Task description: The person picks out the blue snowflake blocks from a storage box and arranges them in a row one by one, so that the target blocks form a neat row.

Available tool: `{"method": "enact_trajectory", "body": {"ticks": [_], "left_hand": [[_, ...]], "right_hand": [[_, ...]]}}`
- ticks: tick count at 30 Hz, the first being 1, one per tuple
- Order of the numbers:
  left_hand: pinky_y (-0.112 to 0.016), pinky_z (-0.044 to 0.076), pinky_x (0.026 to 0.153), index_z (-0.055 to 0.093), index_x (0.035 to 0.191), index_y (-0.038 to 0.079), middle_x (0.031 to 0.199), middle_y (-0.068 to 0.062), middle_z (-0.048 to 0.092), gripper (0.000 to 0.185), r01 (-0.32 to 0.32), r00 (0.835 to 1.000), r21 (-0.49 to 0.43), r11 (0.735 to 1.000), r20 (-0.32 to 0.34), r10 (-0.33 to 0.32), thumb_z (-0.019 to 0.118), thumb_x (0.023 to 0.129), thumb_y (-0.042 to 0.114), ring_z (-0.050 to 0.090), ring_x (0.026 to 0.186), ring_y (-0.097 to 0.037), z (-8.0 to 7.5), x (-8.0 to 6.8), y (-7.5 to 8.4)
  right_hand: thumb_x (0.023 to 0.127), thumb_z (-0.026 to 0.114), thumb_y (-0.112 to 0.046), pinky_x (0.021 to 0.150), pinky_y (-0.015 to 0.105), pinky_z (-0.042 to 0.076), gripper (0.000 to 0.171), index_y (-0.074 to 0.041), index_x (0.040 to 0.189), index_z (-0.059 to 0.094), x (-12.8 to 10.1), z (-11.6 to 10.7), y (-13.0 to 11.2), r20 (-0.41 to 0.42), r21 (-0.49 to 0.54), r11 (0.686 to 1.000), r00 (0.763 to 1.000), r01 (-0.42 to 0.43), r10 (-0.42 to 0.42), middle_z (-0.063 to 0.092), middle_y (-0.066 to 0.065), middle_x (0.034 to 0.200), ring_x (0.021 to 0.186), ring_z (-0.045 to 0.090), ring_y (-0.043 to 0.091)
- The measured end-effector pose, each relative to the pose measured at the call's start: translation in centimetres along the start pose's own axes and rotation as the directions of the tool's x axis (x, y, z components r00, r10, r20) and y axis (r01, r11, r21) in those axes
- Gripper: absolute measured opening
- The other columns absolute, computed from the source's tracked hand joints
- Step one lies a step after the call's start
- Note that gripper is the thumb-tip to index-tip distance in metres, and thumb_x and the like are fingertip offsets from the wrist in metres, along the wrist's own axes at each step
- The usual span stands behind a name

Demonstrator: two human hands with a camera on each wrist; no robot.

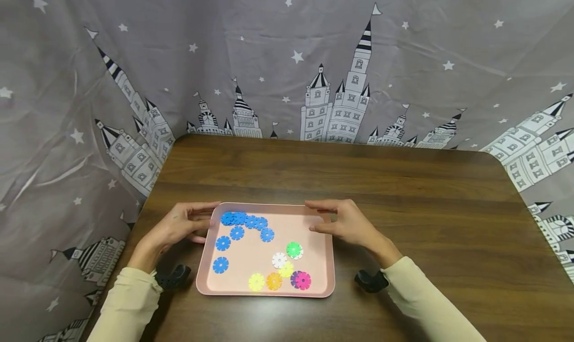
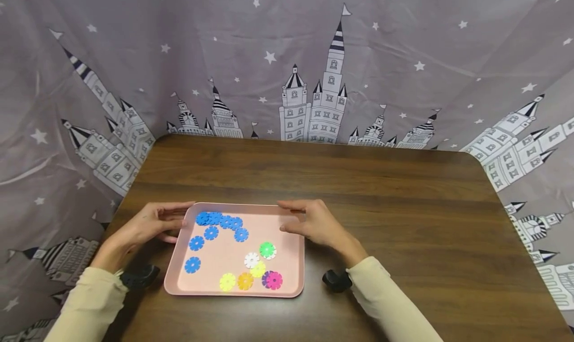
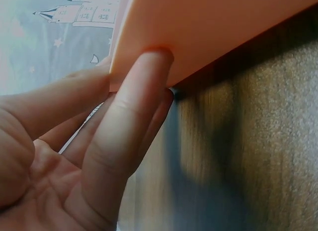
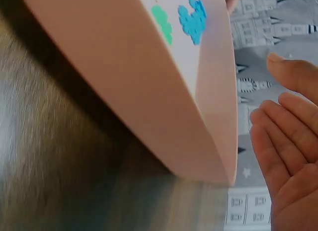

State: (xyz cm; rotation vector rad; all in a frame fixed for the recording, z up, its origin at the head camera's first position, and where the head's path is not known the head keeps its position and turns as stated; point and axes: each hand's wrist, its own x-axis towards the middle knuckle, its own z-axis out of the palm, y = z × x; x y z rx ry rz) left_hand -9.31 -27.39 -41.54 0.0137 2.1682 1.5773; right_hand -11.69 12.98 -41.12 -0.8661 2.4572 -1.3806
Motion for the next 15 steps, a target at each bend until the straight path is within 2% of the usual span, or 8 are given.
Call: {"method": "enact_trajectory", "body": {"ticks": [4,7,10,15], "left_hand": [[-0.045,0.062,0.070,0.044,0.144,-0.005,0.132,-0.034,0.053,0.056,-0.001,1.000,-0.007,1.000,0.002,0.001,0.065,0.092,-0.002,0.060,0.113,-0.042,0.1,0.1,0.0],[-0.045,0.062,0.070,0.045,0.144,-0.005,0.132,-0.035,0.053,0.057,0.000,1.000,-0.002,1.000,0.001,0.000,0.066,0.092,-0.001,0.061,0.112,-0.042,0.1,0.2,0.1],[-0.045,0.062,0.069,0.045,0.144,-0.005,0.132,-0.035,0.053,0.057,0.003,1.000,0.004,1.000,-0.002,-0.003,0.067,0.091,0.000,0.062,0.111,-0.041,0.0,0.2,0.0],[-0.044,0.062,0.069,0.044,0.144,-0.004,0.133,-0.034,0.052,0.057,0.012,1.000,0.006,1.000,-0.003,-0.012,0.066,0.092,-0.001,0.062,0.111,-0.040,-0.1,0.1,-0.1]], "right_hand": [[0.081,0.082,-0.018,0.098,0.043,0.052,0.051,-0.012,0.129,0.067,0.6,1.2,-0.6,0.041,-0.002,0.999,0.998,-0.042,0.042,0.068,0.001,0.123,0.113,0.063,0.022],[0.083,0.081,-0.019,0.099,0.045,0.052,0.050,-0.014,0.130,0.066,1.0,2.1,-1.0,0.077,-0.004,0.998,0.995,-0.069,0.069,0.067,0.000,0.124,0.114,0.063,0.025],[0.083,0.081,-0.018,0.099,0.047,0.051,0.050,-0.012,0.131,0.066,1.5,2.9,-1.3,0.112,-0.002,0.997,0.991,-0.074,0.074,0.066,0.000,0.127,0.115,0.062,0.028],[0.081,0.082,-0.015,0.099,0.040,0.052,0.051,-0.011,0.130,0.066,2.1,4.1,-1.8,0.148,-0.045,0.996,0.986,-0.071,0.077,0.065,-0.001,0.129,0.116,0.062,0.021]]}}
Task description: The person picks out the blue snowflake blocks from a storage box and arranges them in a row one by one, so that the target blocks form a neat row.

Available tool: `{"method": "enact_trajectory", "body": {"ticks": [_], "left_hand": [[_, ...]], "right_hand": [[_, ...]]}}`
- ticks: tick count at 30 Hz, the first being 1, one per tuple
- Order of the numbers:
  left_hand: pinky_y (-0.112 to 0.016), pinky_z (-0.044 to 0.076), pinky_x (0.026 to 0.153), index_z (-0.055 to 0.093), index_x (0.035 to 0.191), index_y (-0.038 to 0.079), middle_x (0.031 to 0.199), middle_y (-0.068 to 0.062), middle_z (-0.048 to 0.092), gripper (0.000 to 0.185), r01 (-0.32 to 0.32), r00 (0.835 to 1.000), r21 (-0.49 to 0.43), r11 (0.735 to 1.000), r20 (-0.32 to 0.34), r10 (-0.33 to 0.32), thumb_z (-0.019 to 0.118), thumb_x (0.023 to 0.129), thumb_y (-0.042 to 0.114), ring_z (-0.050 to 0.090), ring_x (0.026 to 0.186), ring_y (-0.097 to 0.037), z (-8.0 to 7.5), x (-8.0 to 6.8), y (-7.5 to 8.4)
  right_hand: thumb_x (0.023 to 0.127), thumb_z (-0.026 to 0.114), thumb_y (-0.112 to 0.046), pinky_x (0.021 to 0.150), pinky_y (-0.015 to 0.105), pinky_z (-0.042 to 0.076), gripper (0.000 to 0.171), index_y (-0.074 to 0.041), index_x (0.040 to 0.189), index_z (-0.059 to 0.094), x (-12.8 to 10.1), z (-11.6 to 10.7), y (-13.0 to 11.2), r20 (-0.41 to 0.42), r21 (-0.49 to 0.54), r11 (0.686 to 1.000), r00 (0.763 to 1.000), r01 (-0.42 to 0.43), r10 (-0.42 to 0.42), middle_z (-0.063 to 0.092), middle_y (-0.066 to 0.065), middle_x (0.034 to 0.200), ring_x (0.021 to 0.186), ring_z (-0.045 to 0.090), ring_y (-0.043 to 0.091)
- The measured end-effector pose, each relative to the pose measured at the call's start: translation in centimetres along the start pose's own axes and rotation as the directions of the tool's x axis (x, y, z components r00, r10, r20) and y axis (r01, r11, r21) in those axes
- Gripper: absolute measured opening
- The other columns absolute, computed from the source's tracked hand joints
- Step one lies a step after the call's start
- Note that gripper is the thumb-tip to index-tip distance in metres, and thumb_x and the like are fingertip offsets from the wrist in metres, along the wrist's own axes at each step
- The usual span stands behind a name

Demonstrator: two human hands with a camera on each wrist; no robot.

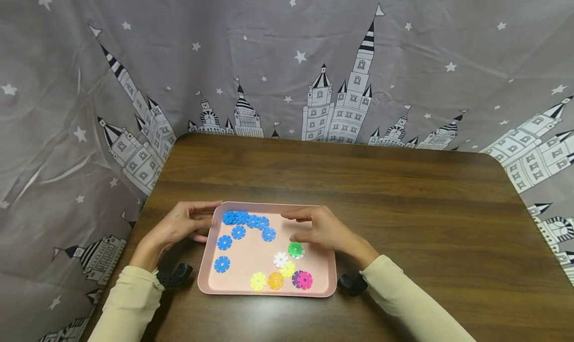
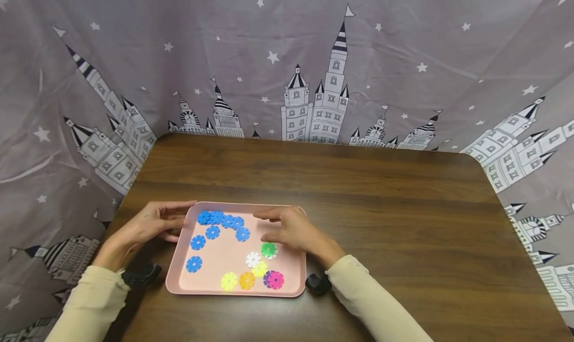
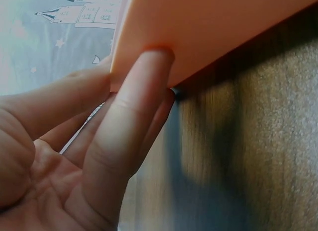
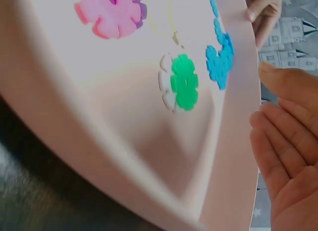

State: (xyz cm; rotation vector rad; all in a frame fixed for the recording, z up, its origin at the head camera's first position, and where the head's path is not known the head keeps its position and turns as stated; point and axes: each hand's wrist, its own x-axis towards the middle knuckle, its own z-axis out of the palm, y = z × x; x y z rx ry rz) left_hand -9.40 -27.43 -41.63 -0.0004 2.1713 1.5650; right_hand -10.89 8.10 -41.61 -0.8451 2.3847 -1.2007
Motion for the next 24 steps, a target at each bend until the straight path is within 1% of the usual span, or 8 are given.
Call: {"method": "enact_trajectory", "body": {"ticks": [5,9,11,12,18,19,21,24], "left_hand": [[-0.044,0.062,0.070,0.044,0.145,-0.003,0.133,-0.033,0.053,0.058,0.002,1.000,0.003,1.000,0.003,-0.002,0.067,0.091,0.000,0.063,0.110,-0.039,-0.2,-0.1,-0.1],[-0.044,0.062,0.070,0.044,0.145,-0.004,0.133,-0.034,0.052,0.058,0.003,1.000,-0.001,1.000,0.008,-0.003,0.066,0.092,0.000,0.064,0.109,-0.039,-0.3,-0.1,-0.2],[-0.044,0.062,0.070,0.044,0.145,-0.004,0.133,-0.034,0.052,0.057,0.004,1.000,-0.006,1.000,0.005,-0.004,0.065,0.092,-0.001,0.064,0.108,-0.039,-0.3,-0.2,-0.2],[-0.044,0.062,0.070,0.044,0.145,-0.004,0.133,-0.034,0.053,0.057,0.004,1.000,-0.012,1.000,0.004,-0.003,0.065,0.092,-0.001,0.064,0.108,-0.039,-0.3,-0.2,-0.3],[-0.045,0.061,0.071,0.041,0.144,-0.009,0.131,-0.037,0.051,0.056,-0.047,0.998,-0.074,0.996,0.035,0.050,0.063,0.093,-0.004,0.060,0.113,-0.042,0.0,-0.1,-0.3],[-0.046,0.061,0.071,0.040,0.144,-0.009,0.131,-0.038,0.051,0.056,-0.055,0.997,-0.082,0.995,0.042,0.058,0.062,0.093,-0.004,0.060,0.113,-0.042,0.1,-0.1,-0.3],[-0.045,0.061,0.071,0.040,0.144,-0.009,0.131,-0.038,0.051,0.056,-0.056,0.997,-0.086,0.995,0.044,0.060,0.062,0.093,-0.005,0.060,0.113,-0.042,0.1,-0.1,-0.3],[-0.045,0.061,0.070,0.041,0.144,-0.008,0.131,-0.037,0.052,0.056,-0.041,0.998,-0.081,0.996,0.037,0.044,0.062,0.093,-0.005,0.062,0.111,-0.040,0.1,-0.2,-0.2]], "right_hand": [[0.080,0.083,-0.015,0.098,0.035,0.053,0.051,-0.014,0.128,0.068,0.7,0.6,-0.6,0.009,-0.065,0.998,1.000,0.015,-0.015,0.065,-0.001,0.128,0.116,0.061,0.015],[0.080,0.084,-0.014,0.097,0.035,0.053,0.050,-0.013,0.127,0.068,1.2,0.9,-1.0,0.030,-0.093,0.995,0.999,0.029,-0.027,0.066,0.000,0.127,0.118,0.060,0.015],[0.080,0.083,-0.014,0.097,0.035,0.054,0.050,-0.012,0.127,0.068,1.4,1.0,-1.2,0.049,-0.092,0.995,0.999,0.026,-0.022,0.066,0.000,0.126,0.118,0.060,0.016],[0.080,0.083,-0.014,0.093,0.035,0.055,0.050,-0.012,0.128,0.068,1.5,1.1,-1.3,0.058,-0.089,0.996,0.998,0.022,-0.017,0.066,0.001,0.126,0.118,0.059,0.016],[0.083,0.081,-0.015,0.091,0.029,0.055,0.049,-0.014,0.129,0.067,2.3,1.8,-1.7,0.091,-0.084,0.996,0.996,0.006,0.002,0.066,-0.002,0.127,0.115,0.060,0.015],[0.083,0.081,-0.014,0.089,0.026,0.055,0.048,-0.014,0.129,0.067,2.4,2.0,-1.7,0.096,-0.078,0.997,0.995,0.010,-0.002,0.066,-0.002,0.126,0.113,0.062,0.015],[0.083,0.080,-0.010,0.082,0.022,0.055,0.047,-0.011,0.128,0.067,2.7,2.4,-1.7,0.107,-0.055,0.998,0.994,0.020,-0.014,0.067,0.000,0.125,0.111,0.063,0.016],[0.081,0.080,-0.005,0.076,0.020,0.054,0.046,-0.007,0.126,0.068,2.9,2.8,-1.5,0.117,-0.033,0.999,0.993,0.035,-0.031,0.068,0.004,0.123,0.108,0.064,0.015]]}}
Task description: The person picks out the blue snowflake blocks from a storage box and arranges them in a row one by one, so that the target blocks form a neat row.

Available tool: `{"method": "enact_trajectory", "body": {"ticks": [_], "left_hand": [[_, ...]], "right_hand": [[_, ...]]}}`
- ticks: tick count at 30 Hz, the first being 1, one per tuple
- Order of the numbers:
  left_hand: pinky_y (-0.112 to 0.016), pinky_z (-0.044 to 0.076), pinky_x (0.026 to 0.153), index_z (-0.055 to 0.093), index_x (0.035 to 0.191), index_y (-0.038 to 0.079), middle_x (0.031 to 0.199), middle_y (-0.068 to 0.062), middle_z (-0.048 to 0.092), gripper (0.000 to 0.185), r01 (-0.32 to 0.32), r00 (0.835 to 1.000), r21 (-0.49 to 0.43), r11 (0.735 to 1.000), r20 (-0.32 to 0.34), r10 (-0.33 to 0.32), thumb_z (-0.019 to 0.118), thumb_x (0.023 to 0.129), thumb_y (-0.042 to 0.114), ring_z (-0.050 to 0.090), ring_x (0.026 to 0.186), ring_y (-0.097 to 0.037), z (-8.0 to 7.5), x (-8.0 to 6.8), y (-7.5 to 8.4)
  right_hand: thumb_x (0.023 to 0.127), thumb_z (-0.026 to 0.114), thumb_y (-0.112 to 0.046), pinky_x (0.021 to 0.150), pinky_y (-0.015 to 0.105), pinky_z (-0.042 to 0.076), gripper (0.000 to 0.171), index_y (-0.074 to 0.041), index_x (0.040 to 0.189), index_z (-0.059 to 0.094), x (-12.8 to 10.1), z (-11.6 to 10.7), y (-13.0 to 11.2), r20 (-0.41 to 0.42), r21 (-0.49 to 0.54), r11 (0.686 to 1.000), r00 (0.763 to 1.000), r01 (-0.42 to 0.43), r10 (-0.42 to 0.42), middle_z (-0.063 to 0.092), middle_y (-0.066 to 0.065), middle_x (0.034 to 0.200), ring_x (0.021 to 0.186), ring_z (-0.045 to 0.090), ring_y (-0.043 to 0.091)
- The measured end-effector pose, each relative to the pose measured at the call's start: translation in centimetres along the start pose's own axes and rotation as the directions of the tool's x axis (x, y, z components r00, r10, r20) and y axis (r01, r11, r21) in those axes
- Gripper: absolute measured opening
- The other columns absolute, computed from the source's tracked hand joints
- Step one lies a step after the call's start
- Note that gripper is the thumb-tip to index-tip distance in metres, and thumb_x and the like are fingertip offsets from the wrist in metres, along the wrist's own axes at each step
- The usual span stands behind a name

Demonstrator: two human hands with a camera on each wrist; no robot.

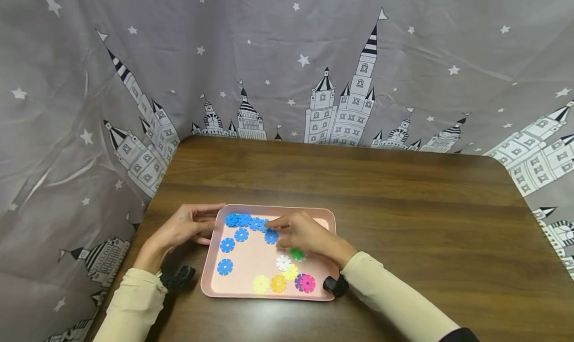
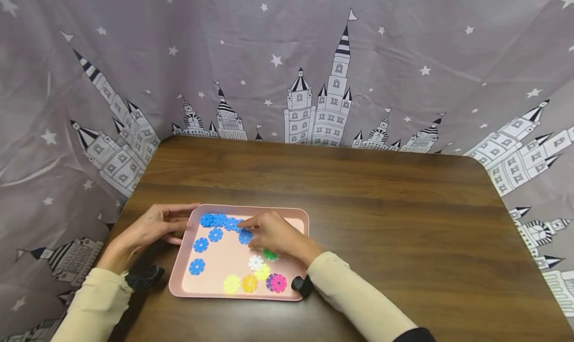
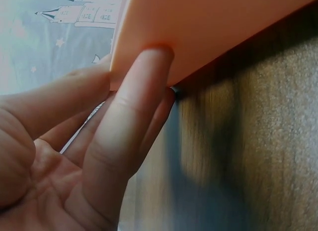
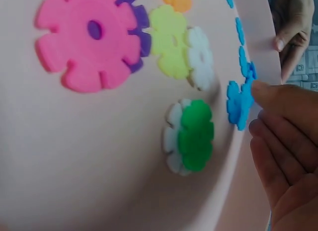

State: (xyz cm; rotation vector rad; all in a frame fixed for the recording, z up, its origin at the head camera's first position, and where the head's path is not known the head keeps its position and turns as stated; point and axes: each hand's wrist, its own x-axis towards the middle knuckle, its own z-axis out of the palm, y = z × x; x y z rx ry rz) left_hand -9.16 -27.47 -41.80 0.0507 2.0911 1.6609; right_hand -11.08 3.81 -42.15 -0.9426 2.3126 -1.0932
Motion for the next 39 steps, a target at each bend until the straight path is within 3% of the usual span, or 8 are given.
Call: {"method": "enact_trajectory", "body": {"ticks": [4,13,24,35,39], "left_hand": [[-0.046,0.061,0.071,0.041,0.144,-0.008,0.131,-0.037,0.051,0.056,0.007,1.000,-0.003,1.000,0.002,-0.007,0.062,0.093,-0.004,0.062,0.110,-0.040,0.0,0.0,0.0],[-0.045,0.062,0.071,0.040,0.145,-0.008,0.132,-0.038,0.050,0.057,0.003,1.000,-0.013,1.000,0.012,-0.003,0.062,0.093,-0.004,0.061,0.111,-0.041,-0.1,0.0,0.1],[-0.045,0.062,0.071,0.040,0.145,-0.008,0.132,-0.037,0.050,0.056,0.008,1.000,-0.008,1.000,0.013,-0.008,0.061,0.093,-0.005,0.062,0.111,-0.041,0.0,0.1,0.1],[-0.045,0.062,0.070,0.041,0.145,-0.006,0.133,-0.036,0.050,0.057,0.011,1.000,0.008,1.000,0.007,-0.011,0.063,0.093,-0.003,0.060,0.113,-0.042,-0.1,0.1,0.1],[-0.045,0.062,0.070,0.041,0.145,-0.006,0.133,-0.036,0.050,0.056,0.006,1.000,0.005,1.000,0.011,-0.006,0.063,0.093,-0.003,0.060,0.113,-0.042,-0.1,0.1,0.1]], "right_hand": [[0.081,0.080,-0.005,0.080,0.018,0.054,0.045,-0.007,0.125,0.069,0.1,0.4,0.3,0.003,-0.010,1.000,1.000,-0.014,0.014,0.069,0.003,0.121,0.110,0.063,0.011],[0.083,0.079,-0.007,0.070,0.015,0.047,0.041,-0.009,0.123,0.070,0.3,0.8,0.3,-0.003,-0.109,0.994,1.000,-0.014,0.014,0.069,0.003,0.120,0.098,0.062,0.012],[0.084,0.080,-0.014,0.094,0.022,0.052,0.040,-0.011,0.123,0.071,0.8,1.5,0.1,-0.024,-0.234,0.972,1.000,-0.011,0.005,0.069,0.002,0.121,0.109,0.061,0.008],[0.087,0.074,-0.009,0.097,0.022,0.051,0.035,-0.007,0.121,0.071,1.2,1.9,0.1,-0.024,-0.306,0.950,0.998,0.055,-0.066,0.070,0.002,0.117,0.109,0.062,0.009],[0.087,0.073,-0.008,0.096,0.022,0.052,0.034,-0.005,0.121,0.070,1.3,2.0,0.0,-0.003,-0.359,0.928,0.994,0.102,-0.110,0.070,0.005,0.116,0.107,0.063,0.011]]}}
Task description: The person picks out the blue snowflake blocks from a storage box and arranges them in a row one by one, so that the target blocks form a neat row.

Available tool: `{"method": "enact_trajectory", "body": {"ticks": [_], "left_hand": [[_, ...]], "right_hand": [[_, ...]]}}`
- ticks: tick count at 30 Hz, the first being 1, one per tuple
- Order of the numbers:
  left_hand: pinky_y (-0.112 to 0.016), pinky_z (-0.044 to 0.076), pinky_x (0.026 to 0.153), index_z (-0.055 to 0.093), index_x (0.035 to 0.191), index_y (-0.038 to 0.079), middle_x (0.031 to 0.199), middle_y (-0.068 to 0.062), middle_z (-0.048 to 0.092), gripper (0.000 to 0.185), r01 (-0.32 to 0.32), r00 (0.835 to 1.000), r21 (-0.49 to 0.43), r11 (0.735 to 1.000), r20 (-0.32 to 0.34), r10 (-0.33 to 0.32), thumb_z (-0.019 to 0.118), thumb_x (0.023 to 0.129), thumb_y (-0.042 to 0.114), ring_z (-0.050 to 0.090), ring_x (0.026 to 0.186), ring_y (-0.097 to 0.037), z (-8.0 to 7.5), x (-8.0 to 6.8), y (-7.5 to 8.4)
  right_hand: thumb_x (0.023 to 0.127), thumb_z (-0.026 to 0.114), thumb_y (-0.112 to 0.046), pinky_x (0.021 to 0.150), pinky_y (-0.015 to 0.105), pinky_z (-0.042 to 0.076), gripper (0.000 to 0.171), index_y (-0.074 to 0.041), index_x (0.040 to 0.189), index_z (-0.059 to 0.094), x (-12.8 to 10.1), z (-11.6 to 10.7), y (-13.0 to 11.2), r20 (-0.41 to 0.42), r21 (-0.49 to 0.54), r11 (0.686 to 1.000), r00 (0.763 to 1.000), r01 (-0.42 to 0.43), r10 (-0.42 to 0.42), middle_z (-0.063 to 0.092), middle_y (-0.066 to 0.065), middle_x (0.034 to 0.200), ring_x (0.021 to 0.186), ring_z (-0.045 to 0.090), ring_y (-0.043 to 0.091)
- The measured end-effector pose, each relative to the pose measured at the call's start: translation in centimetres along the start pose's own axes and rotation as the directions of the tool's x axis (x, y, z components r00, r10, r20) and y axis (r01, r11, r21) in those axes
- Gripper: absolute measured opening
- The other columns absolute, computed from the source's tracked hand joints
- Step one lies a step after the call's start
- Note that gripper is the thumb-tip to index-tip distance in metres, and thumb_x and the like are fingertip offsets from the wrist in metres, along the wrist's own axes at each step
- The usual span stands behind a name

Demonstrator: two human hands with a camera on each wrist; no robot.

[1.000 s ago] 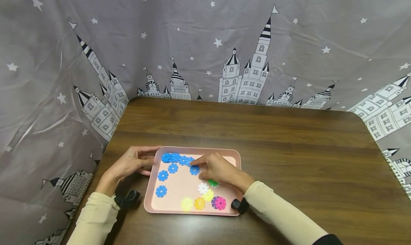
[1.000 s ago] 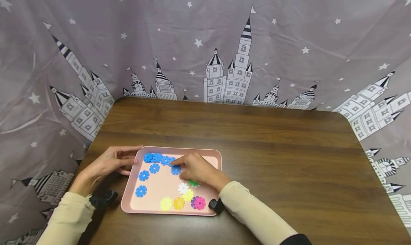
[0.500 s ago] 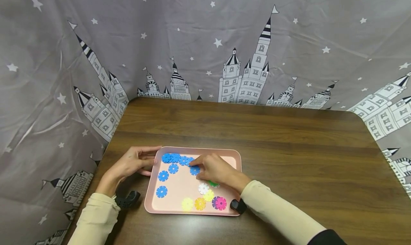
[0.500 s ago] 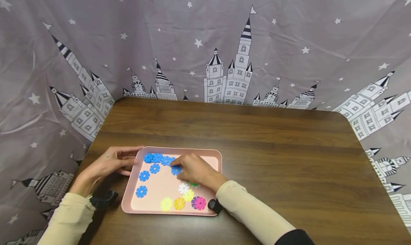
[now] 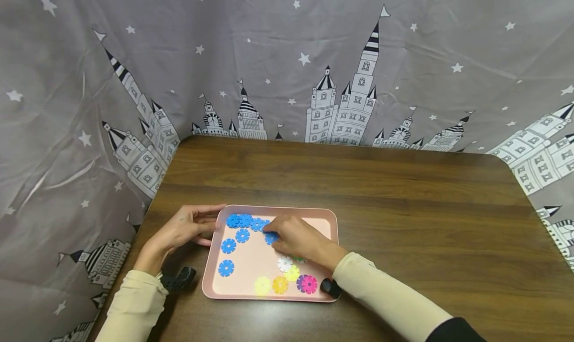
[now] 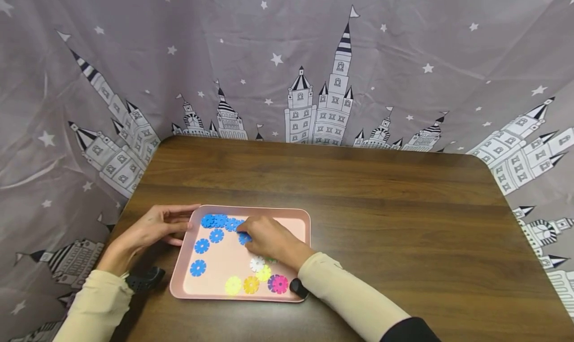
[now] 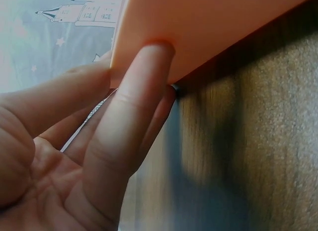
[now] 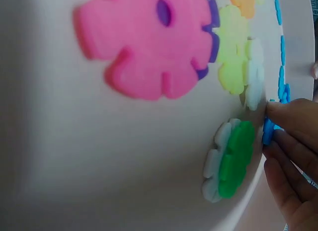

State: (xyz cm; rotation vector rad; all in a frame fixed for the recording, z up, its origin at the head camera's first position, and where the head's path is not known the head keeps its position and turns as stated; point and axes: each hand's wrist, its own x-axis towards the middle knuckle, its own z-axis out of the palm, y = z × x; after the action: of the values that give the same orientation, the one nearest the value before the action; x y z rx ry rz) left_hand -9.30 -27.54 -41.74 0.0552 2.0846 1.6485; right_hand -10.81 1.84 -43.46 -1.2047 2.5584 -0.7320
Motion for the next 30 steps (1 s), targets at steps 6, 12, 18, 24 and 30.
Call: {"method": "enact_trajectory", "body": {"ticks": [6,12,18,24,30], "left_hand": [[-0.045,0.061,0.071,0.042,0.145,-0.006,0.133,-0.037,0.050,0.056,-0.005,1.000,0.006,1.000,0.002,0.005,0.063,0.093,-0.003,0.060,0.113,-0.041,0.2,0.2,0.1],[-0.045,0.061,0.071,0.042,0.145,-0.006,0.133,-0.036,0.051,0.056,0.000,1.000,0.016,1.000,0.007,0.000,0.064,0.093,-0.002,0.061,0.113,-0.040,0.4,0.5,0.3],[-0.045,0.062,0.071,0.042,0.145,-0.006,0.133,-0.036,0.050,0.057,-0.004,1.000,0.025,1.000,0.007,0.003,0.064,0.093,-0.002,0.060,0.114,-0.042,0.4,0.6,0.4],[-0.046,0.061,0.071,0.042,0.145,-0.006,0.132,-0.036,0.051,0.056,-0.003,1.000,0.032,0.999,-0.002,0.003,0.064,0.093,-0.002,0.060,0.114,-0.042,0.2,0.3,0.1],[-0.047,0.061,0.071,0.041,0.145,-0.007,0.133,-0.038,0.050,0.057,-0.009,1.000,0.026,1.000,0.000,0.009,0.063,0.093,-0.003,0.060,0.114,-0.041,0.0,0.2,-0.2]], "right_hand": [[0.087,0.072,-0.010,0.091,0.020,0.053,0.033,-0.004,0.119,0.070,-0.1,0.2,0.0,0.001,-0.121,0.990,0.997,0.070,-0.071,0.070,0.004,0.107,0.094,0.062,0.010],[0.086,0.071,-0.013,0.092,0.020,0.053,0.037,-0.004,0.121,0.068,-0.4,0.2,0.0,-0.020,-0.126,0.991,0.999,0.038,-0.041,0.068,0.004,0.109,0.096,0.061,0.010],[0.085,0.071,-0.014,0.095,0.024,0.052,0.038,-0.003,0.122,0.067,-1.1,-1.0,-0.1,-0.061,-0.097,0.995,0.997,0.034,-0.040,0.066,0.005,0.113,0.102,0.061,0.014],[0.084,0.072,-0.013,0.097,0.031,0.053,0.037,-0.001,0.119,0.067,-2.2,-2.6,0.1,-0.126,-0.086,0.994,0.990,0.060,-0.071,0.067,0.007,0.116,0.109,0.063,0.020],[0.084,0.074,-0.015,0.098,0.034,0.053,0.040,-0.001,0.122,0.066,-3.4,-3.6,0.3,-0.139,-0.031,0.999,0.990,0.007,-0.011,0.068,0.008,0.118,0.110,0.062,0.022]]}}
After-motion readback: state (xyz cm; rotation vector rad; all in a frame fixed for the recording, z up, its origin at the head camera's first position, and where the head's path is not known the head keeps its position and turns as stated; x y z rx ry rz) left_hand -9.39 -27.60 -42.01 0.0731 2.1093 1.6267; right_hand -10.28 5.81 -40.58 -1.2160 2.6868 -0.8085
